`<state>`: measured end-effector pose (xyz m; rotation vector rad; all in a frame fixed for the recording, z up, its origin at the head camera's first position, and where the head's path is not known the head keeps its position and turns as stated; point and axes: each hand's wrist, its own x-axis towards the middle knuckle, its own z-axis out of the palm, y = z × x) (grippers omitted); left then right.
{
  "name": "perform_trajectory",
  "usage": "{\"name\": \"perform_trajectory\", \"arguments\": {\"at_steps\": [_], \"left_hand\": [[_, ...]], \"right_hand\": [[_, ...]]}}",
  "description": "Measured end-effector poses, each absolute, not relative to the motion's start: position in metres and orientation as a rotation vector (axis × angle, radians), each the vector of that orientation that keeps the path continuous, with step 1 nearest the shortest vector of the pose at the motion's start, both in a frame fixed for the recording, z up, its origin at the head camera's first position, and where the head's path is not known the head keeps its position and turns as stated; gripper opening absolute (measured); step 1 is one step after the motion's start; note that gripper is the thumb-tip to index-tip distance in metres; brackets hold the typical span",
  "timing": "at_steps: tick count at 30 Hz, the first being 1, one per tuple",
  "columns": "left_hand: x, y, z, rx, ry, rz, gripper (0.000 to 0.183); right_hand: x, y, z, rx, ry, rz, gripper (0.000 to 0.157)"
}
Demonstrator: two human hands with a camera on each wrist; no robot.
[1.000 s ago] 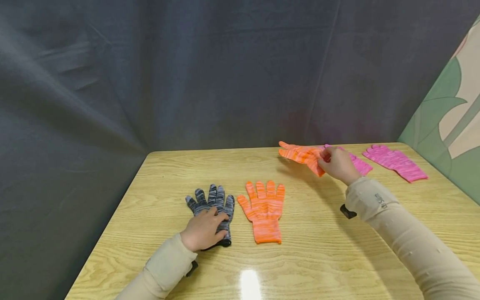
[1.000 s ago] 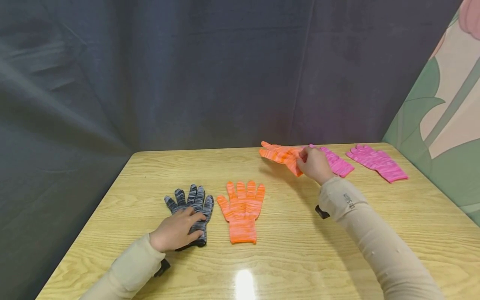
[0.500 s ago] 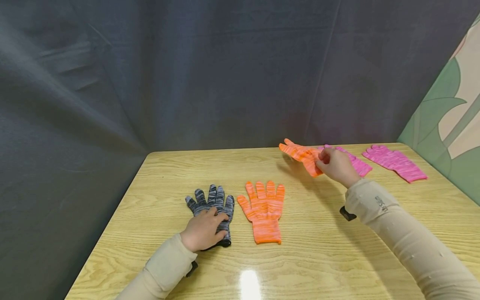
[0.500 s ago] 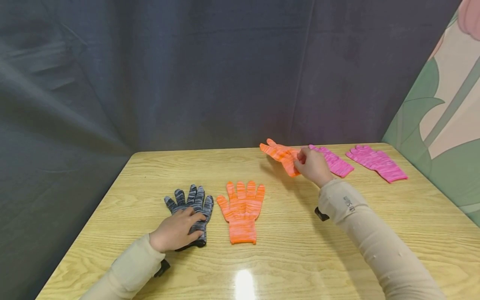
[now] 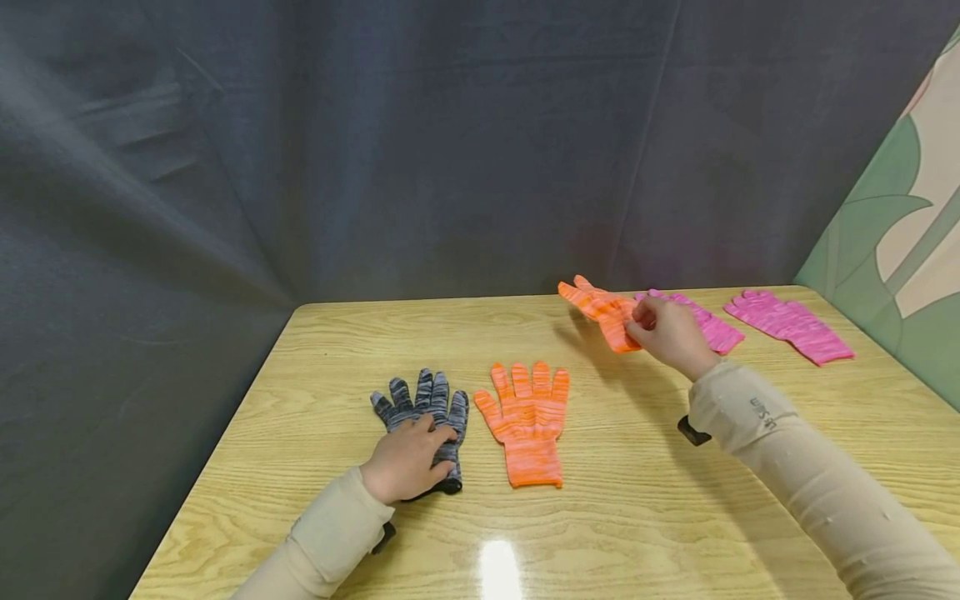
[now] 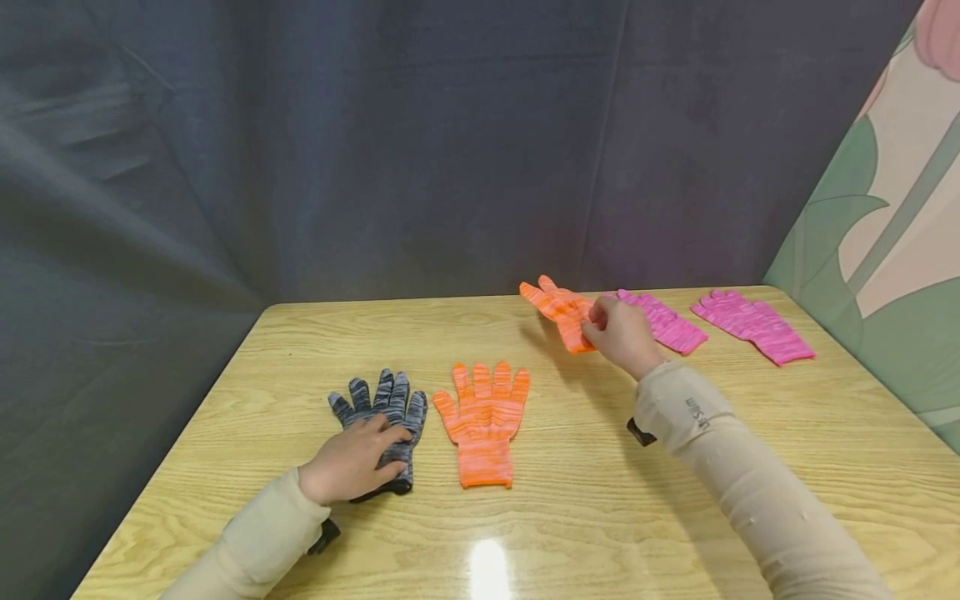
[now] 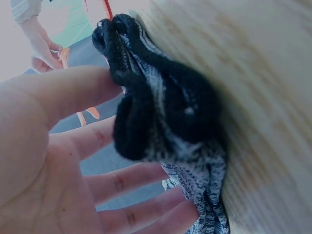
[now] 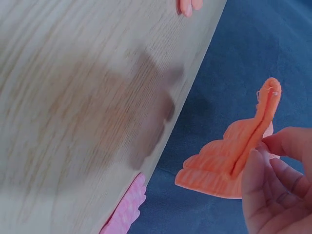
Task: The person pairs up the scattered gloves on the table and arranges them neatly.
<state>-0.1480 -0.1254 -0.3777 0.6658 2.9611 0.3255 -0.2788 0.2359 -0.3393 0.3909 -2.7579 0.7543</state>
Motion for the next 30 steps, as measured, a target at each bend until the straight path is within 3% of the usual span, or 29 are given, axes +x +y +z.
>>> {"name": "perform_trajectory", "arguments": {"at_steps": [30], "left_hand": [[-0.148, -0.125, -0.378, 0.673, 2.966, 0.318, 0.034]], "right_hand": [[-0.265, 0.215, -0.337, 0.505, -2.667, 0.690, 0.014]]}}
